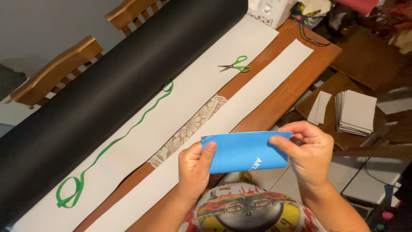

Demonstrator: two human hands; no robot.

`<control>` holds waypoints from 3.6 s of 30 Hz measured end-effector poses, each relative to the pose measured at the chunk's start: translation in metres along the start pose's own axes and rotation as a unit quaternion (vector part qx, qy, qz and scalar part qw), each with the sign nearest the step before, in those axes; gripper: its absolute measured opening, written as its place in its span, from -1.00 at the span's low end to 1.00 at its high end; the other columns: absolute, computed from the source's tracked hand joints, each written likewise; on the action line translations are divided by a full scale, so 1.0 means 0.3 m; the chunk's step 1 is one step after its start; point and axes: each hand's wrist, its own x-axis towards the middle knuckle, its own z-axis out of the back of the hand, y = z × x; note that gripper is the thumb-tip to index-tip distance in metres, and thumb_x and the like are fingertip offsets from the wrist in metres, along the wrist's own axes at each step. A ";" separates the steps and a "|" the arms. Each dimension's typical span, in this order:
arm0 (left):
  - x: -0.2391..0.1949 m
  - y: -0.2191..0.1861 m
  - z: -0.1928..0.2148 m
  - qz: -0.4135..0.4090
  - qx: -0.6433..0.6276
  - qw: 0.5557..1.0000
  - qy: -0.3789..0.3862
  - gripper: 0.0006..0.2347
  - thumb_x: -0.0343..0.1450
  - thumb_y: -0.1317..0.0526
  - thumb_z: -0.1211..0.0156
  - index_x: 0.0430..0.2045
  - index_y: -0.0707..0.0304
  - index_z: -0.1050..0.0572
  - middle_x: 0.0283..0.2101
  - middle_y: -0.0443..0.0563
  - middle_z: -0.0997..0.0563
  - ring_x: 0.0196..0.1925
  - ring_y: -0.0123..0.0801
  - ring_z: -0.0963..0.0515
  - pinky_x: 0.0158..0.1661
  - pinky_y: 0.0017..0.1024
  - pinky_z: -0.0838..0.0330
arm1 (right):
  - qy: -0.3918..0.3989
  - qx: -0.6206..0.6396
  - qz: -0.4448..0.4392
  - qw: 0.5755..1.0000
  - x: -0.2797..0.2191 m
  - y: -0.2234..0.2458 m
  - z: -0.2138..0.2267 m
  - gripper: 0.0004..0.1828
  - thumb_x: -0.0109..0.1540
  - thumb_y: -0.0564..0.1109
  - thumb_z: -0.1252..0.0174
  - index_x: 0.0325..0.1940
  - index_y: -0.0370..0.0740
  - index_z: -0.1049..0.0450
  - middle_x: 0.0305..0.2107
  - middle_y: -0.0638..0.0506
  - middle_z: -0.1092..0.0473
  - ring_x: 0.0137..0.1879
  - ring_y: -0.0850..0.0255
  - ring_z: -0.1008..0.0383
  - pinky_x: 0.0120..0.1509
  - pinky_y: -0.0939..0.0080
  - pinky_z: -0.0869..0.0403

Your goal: Trimming the corners of a printed design sheet using scissors to prepare it for application.

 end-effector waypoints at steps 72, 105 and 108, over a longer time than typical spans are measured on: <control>-0.121 0.446 0.299 0.199 0.317 0.925 -0.068 -0.89 0.24 0.18 -0.40 -0.45 -0.09 -0.80 -0.35 -0.31 -0.88 -0.28 -0.72 -0.80 -0.15 -0.64 -0.58 | 0.195 -0.452 0.206 0.846 1.055 -1.162 -0.351 -0.86 0.26 -0.27 0.00 -0.36 -0.18 -0.44 -0.44 -0.20 -0.45 -0.27 -0.23 -0.44 -0.27 -0.21 -0.37; 0.061 -0.237 0.223 0.267 0.164 0.948 -0.052 -0.77 0.26 0.03 -0.32 -0.47 0.13 -0.80 -0.34 -0.21 -0.86 -0.23 -0.68 -0.75 -0.14 -0.61 -0.58 | 0.640 -0.142 0.251 0.712 0.461 -0.051 -0.225 -0.30 0.09 0.69 0.01 -0.49 0.08 -0.49 -0.73 0.36 -0.40 -0.72 0.47 -0.26 -0.67 0.44 -0.31; 0.064 -0.264 0.215 0.205 0.168 0.964 -0.018 -0.83 0.30 0.13 -0.32 -0.47 0.15 -0.78 -0.36 -0.20 -0.84 -0.27 -0.66 -0.73 -0.19 -0.58 -0.60 | 0.620 -0.209 0.289 0.699 0.383 -0.014 -0.178 -0.22 0.06 0.74 0.06 -0.58 0.00 -0.29 -0.77 0.21 -0.12 -0.69 0.30 -0.06 -0.57 0.25 -0.13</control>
